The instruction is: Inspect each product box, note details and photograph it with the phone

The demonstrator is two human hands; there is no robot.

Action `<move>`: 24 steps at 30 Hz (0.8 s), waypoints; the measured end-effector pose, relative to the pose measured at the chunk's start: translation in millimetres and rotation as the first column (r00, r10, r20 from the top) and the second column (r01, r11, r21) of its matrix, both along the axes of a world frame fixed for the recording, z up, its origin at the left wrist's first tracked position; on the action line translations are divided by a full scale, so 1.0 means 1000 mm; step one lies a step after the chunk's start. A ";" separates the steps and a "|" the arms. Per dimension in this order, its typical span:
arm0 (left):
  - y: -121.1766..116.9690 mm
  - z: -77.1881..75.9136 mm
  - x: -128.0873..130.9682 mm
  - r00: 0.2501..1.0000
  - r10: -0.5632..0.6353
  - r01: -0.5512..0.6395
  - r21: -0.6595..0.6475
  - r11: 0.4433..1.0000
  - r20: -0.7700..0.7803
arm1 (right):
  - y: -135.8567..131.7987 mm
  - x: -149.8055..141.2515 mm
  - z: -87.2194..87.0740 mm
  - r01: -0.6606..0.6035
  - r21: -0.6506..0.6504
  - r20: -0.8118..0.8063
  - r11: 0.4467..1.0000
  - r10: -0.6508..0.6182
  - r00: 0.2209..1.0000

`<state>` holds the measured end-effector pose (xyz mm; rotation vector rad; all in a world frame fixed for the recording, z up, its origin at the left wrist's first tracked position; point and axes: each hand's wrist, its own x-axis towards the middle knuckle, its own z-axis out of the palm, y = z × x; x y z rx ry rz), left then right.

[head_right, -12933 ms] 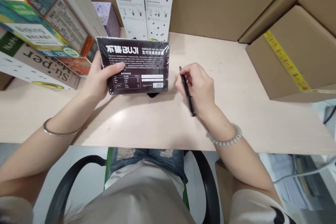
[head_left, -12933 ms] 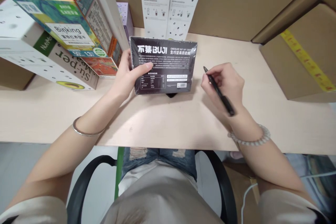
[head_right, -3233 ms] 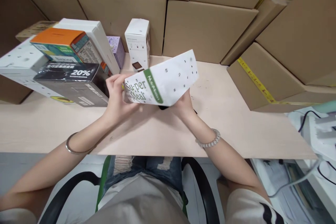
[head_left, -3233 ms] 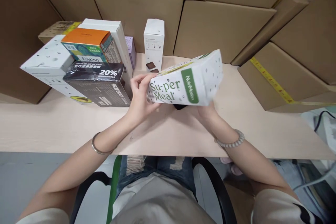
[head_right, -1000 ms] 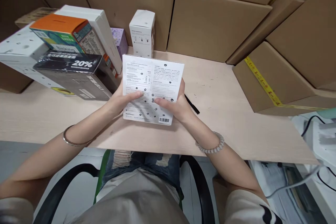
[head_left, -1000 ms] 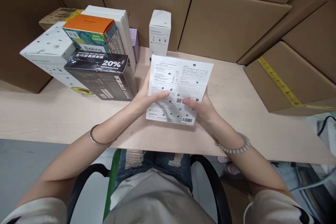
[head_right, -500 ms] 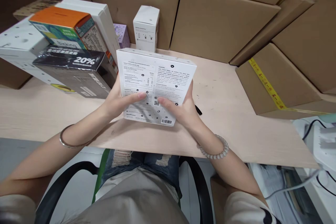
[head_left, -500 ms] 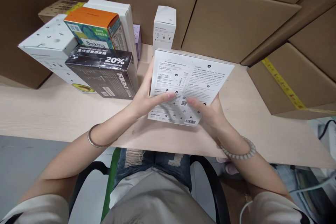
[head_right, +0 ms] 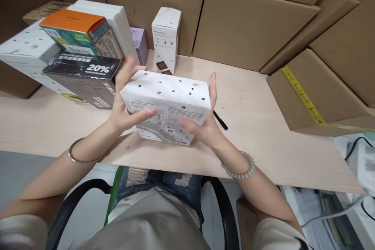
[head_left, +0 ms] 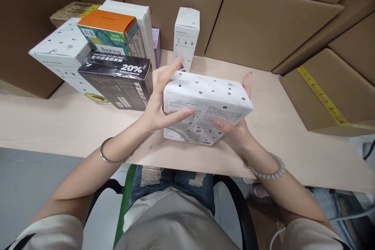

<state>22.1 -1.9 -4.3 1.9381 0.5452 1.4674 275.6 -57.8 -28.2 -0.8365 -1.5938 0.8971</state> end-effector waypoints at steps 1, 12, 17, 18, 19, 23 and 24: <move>0.001 0.001 -0.002 1.000 -0.009 0.010 0.018 1.000 -0.027 | 0.001 0.002 0.000 0.023 0.093 0.027 0.995 -0.025 0.999; 0.002 0.009 -0.005 0.996 -0.012 0.017 0.053 0.998 -0.089 | 0.006 0.006 0.022 0.161 0.393 0.155 0.905 -0.238 0.959; -0.001 0.011 -0.003 0.999 -0.013 0.016 0.067 0.998 -0.046 | 0.003 0.011 0.009 0.188 0.340 0.173 0.921 -0.258 0.951; -0.002 0.012 -0.002 0.999 -0.022 0.024 0.058 0.998 -0.033 | 0.002 0.011 0.008 0.198 0.318 0.180 0.927 -0.264 0.948; -0.002 0.012 -0.002 0.999 -0.028 0.029 0.042 0.999 -0.027 | 0.002 0.011 0.008 0.211 0.291 0.188 0.933 -0.272 0.944; 0.001 0.006 -0.001 0.999 0.006 -0.007 -0.030 1.000 -0.033 | 0.005 0.006 0.011 0.255 0.181 0.182 0.950 -0.287 0.941; 0.003 0.002 0.000 1.000 0.013 -0.014 -0.045 0.999 -0.029 | 0.007 0.005 0.011 0.261 0.161 0.148 0.952 -0.285 0.947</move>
